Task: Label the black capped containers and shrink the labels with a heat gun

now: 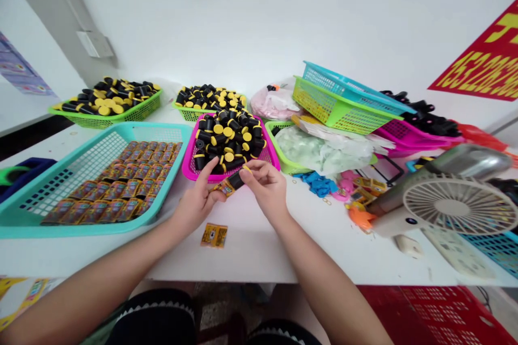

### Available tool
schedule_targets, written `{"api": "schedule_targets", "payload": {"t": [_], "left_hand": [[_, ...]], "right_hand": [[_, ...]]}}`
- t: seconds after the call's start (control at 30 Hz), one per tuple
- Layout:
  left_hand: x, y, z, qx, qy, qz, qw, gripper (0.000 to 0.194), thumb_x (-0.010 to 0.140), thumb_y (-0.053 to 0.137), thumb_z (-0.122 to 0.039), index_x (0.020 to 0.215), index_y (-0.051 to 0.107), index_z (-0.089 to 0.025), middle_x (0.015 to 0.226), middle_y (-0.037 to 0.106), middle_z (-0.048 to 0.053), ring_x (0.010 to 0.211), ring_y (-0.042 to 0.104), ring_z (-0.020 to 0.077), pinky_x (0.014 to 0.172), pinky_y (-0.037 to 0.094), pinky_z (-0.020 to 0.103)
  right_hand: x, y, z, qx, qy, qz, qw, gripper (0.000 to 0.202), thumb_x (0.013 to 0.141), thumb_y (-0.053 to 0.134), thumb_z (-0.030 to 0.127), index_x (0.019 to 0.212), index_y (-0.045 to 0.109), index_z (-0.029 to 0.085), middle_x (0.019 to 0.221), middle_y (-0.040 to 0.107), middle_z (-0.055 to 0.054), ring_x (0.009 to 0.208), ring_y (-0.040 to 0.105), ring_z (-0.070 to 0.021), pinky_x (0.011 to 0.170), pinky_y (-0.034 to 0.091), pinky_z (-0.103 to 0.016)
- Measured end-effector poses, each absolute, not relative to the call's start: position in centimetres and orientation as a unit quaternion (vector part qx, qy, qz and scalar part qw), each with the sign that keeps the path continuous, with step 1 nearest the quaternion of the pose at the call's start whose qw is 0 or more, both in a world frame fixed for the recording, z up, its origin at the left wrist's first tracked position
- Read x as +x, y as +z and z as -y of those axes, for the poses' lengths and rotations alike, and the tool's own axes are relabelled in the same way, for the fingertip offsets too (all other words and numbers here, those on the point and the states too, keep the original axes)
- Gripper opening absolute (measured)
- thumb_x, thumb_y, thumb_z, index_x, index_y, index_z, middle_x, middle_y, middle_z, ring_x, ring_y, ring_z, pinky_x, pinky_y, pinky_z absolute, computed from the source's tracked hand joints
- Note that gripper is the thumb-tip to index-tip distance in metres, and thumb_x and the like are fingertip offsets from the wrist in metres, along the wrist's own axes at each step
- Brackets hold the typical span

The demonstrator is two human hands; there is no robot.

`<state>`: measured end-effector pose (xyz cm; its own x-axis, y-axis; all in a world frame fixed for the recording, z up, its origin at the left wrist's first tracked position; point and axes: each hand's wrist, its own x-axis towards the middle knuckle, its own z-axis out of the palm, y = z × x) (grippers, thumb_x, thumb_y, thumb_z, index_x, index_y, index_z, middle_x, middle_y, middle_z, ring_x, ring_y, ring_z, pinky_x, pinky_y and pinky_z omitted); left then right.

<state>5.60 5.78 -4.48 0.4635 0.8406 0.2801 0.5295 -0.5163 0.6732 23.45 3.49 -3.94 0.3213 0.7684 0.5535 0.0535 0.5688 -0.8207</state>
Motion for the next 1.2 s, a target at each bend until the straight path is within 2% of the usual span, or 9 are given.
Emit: {"api": "schedule_targets", "payload": {"t": [0.17, 0.27, 0.33, 0.4, 0.6, 0.73, 0.97, 1.1, 1.2], "left_hand": [[5.5, -4.6, -6.3, 0.821, 0.305, -0.425, 0.230, 0.071, 0.087, 0.058, -0.038, 0.147, 0.024, -0.024, 0.066, 0.067, -0.003, 0.057, 0.065, 0.0181, 0.056, 0.045, 0.023], [5.7, -5.0, -6.4, 0.813, 0.334, -0.363, 0.310, 0.073, 0.088, 0.057, -0.033, 0.148, 0.016, -0.026, 0.092, 0.073, 0.002, 0.071, 0.069, 0.0170, 0.067, 0.050, 0.025], [5.9, -5.1, -6.4, 0.794, 0.373, -0.292, 0.380, 0.075, 0.086, 0.059, -0.029, 0.147, 0.015, -0.025, 0.110, 0.070, 0.008, 0.086, 0.069, 0.0166, 0.077, 0.051, 0.027], [6.2, -5.2, -6.2, 0.761, 0.415, -0.237, 0.439, 0.075, 0.083, 0.062, -0.024, 0.143, 0.018, -0.023, 0.115, 0.067, 0.011, 0.095, 0.066, 0.0166, 0.082, 0.050, 0.028], [6.2, -5.2, -6.2, 0.698, 0.438, -0.262, 0.502, 0.089, 0.074, 0.071, -0.017, 0.144, 0.015, -0.022, 0.095, 0.073, 0.006, 0.081, 0.066, 0.0147, 0.076, 0.049, 0.026], [6.2, -4.5, -6.2, 0.664, 0.421, -0.262, 0.560, 0.093, 0.075, 0.072, -0.022, 0.145, 0.011, -0.021, 0.081, 0.072, 0.001, 0.067, 0.063, 0.0114, 0.068, 0.047, 0.023], [5.8, -3.6, -5.7, 0.612, 0.350, -0.211, 0.677, 0.105, 0.072, 0.076, -0.021, 0.145, 0.000, -0.019, 0.068, 0.070, -0.002, 0.057, 0.065, 0.0140, 0.062, 0.052, 0.027], [5.6, -3.8, -5.9, 0.614, 0.341, -0.205, 0.682, 0.106, 0.070, 0.077, -0.019, 0.145, 0.003, -0.020, 0.070, 0.071, -0.001, 0.057, 0.066, 0.0140, 0.062, 0.053, 0.028], [5.8, -3.9, -6.1, 0.594, 0.352, -0.205, 0.694, 0.106, 0.068, 0.079, -0.018, 0.144, 0.005, -0.019, 0.068, 0.071, -0.002, 0.056, 0.066, 0.0147, 0.061, 0.052, 0.029]], "right_hand": [[22.9, -4.0, -3.3, -0.392, 0.247, 0.563, 0.684, 0.036, 0.074, 0.075, 0.027, 0.061, 0.042, 0.020, 0.095, 0.070, -0.004, 0.090, 0.066, -0.0164, 0.082, 0.053, -0.033], [23.0, -4.3, -3.5, -0.381, 0.246, 0.596, 0.663, 0.034, 0.074, 0.075, 0.025, 0.062, 0.043, 0.021, 0.096, 0.070, -0.005, 0.093, 0.067, -0.0175, 0.082, 0.053, -0.035], [23.3, -4.5, -3.6, -0.374, 0.226, 0.632, 0.640, 0.033, 0.072, 0.076, 0.025, 0.064, 0.044, 0.021, 0.096, 0.070, -0.004, 0.091, 0.067, -0.0181, 0.080, 0.054, -0.035], [23.6, -4.5, -3.6, -0.363, 0.187, 0.679, 0.610, 0.032, 0.070, 0.078, 0.025, 0.065, 0.047, 0.022, 0.096, 0.069, -0.004, 0.088, 0.067, -0.0182, 0.077, 0.055, -0.035], [23.6, -4.4, -3.5, -0.351, 0.126, 0.776, 0.509, 0.008, 0.080, 0.069, 0.024, 0.079, 0.061, 0.023, 0.101, 0.070, -0.007, 0.094, 0.066, -0.0186, 0.083, 0.055, -0.039], [23.6, -4.7, -3.7, -0.341, 0.222, 0.738, 0.538, 0.010, 0.084, 0.066, 0.028, 0.092, 0.064, 0.024, 0.099, 0.070, -0.006, 0.098, 0.066, -0.0183, 0.087, 0.055, -0.040], [24.1, -4.5, -3.3, -0.273, 0.401, 0.686, 0.543, 0.014, 0.085, 0.065, 0.031, 0.092, 0.054, 0.024, 0.094, 0.071, -0.003, 0.090, 0.068, -0.0168, 0.071, 0.058, -0.034], [24.4, -4.5, -3.0, -0.291, 0.381, 0.725, 0.495, 0.013, 0.091, 0.056, 0.035, 0.098, 0.056, 0.024, 0.104, 0.070, -0.006, 0.101, 0.067, -0.0185, 0.083, 0.057, -0.040], [24.4, -4.4, -2.8, -0.294, 0.335, 0.776, 0.446, 0.029, 0.097, 0.041, 0.043, 0.115, 0.055, 0.025, 0.117, 0.066, -0.009, 0.123, 0.055, -0.0206, 0.097, 0.049, -0.046]]}}
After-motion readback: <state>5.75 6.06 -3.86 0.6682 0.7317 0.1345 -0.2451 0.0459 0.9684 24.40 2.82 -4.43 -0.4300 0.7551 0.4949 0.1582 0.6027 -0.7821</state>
